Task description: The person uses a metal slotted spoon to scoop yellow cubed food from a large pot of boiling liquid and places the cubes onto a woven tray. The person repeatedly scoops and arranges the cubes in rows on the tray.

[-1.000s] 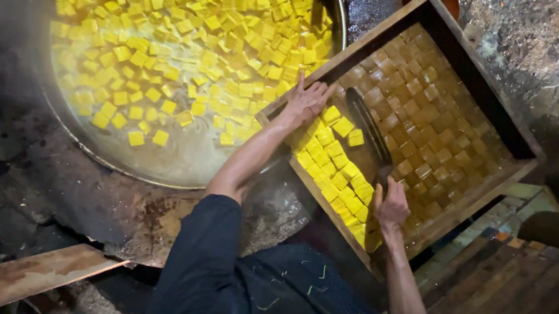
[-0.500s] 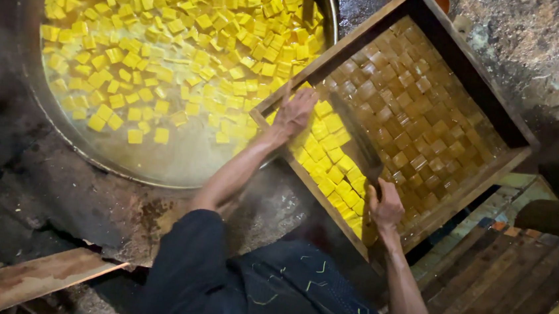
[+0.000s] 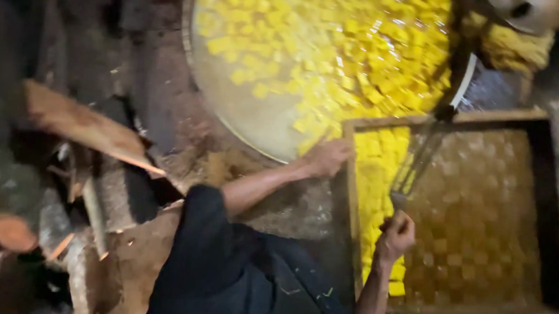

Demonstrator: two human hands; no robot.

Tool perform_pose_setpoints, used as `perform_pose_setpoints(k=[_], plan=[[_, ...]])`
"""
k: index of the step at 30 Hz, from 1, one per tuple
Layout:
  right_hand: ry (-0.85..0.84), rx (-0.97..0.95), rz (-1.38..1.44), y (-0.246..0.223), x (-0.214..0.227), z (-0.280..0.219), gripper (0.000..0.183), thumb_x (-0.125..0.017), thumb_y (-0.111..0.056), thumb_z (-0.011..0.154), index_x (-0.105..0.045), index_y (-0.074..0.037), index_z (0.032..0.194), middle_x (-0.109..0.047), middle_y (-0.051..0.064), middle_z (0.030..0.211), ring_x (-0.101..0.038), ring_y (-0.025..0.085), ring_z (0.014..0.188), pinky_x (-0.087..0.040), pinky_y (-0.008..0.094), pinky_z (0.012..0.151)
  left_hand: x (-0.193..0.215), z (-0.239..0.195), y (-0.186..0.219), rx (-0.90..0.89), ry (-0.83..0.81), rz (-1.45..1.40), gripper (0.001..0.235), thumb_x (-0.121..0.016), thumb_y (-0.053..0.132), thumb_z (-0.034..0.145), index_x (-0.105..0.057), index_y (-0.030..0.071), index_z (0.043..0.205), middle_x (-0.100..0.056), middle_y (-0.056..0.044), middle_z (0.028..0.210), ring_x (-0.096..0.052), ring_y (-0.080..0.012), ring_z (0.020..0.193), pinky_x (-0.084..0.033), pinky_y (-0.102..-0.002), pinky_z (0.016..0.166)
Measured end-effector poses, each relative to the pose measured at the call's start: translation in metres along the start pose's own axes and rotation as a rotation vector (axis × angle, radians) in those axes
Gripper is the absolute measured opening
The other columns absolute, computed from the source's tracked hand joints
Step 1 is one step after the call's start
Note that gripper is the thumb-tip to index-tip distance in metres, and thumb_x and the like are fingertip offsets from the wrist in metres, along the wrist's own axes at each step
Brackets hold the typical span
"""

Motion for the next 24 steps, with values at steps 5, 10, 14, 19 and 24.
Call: perform_pose_setpoints(k=[5,10,14,19,24], plan=[[-0.518,0.009,-0.022,-0.048,-0.135,-0.021,0.039,-0.065,-0.033,0.101,-0.071,0.003,0.115,-0.075,0.003,0.097,-0.066,0.012,0.089,-0.053,0.028,0.077,0.131,-0.166,-0.054,0.664,0.281,0.186,0.077,-0.077,0.029,0.074,-0.047,0.006,0.141,-0.039,-0.023,0.147,-0.034,-0.0441,0.14,-0.02,-0.073,0.113],[-0.575,0.022,-0.59,-0.055,-0.232,-0.014,0.051,-0.063,-0.047,0.097,-0.074,0.002,0.106,-0.075,0.023,0.092,-0.074,0.034,0.09,-0.055,0.043,0.083,0.166,-0.266,-0.048,1.093,0.031,0.082,0.113,-0.091,0.036,0.068,-0.028,0.001,0.154,-0.013,-0.029,0.164,-0.012,-0.0545,0.15,-0.018,-0.075,0.113],[-0.573,0.07,-0.911,-0.041,-0.274,0.015,0.051,-0.06,-0.054,0.095,-0.076,-0.006,0.107,-0.072,0.025,0.101,-0.068,0.045,0.099,-0.051,0.054,0.085,0.16,-0.269,-0.049,1.03,0.05,0.098,0.115,-0.091,0.036,0.068,-0.026,0.0,0.155,-0.012,-0.03,0.163,-0.009,-0.0541,0.15,-0.017,-0.08,0.111],[-0.659,0.198,-0.929,-0.026,-0.345,0.05,0.05,-0.06,-0.053,0.098,-0.073,-0.005,0.103,-0.073,0.027,0.099,-0.068,0.046,0.097,-0.051,0.056,0.084,0.156,-0.267,-0.051,1.083,-0.006,0.028,0.113,-0.089,0.029,0.071,-0.023,-0.003,0.156,-0.007,-0.033,0.163,-0.004,-0.0567,0.15,-0.013,-0.082,0.108],[-0.604,0.373,-0.809,-0.034,-0.422,0.068,0.045,-0.063,-0.049,0.096,-0.07,-0.006,0.106,-0.071,0.024,0.098,-0.066,0.046,0.094,-0.05,0.055,0.08,0.164,-0.262,-0.046,1.086,-0.008,-0.016,0.113,-0.09,0.027,0.071,-0.02,-0.005,0.154,-0.006,-0.036,0.161,-0.003,-0.0577,0.149,-0.011,-0.082,0.11]])
Point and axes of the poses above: each hand's wrist, its own z-axis towards the middle knuckle, its own x-axis out of the back of the hand, y = z × x, the point moved 2 cm from there along z, towards the middle knuckle
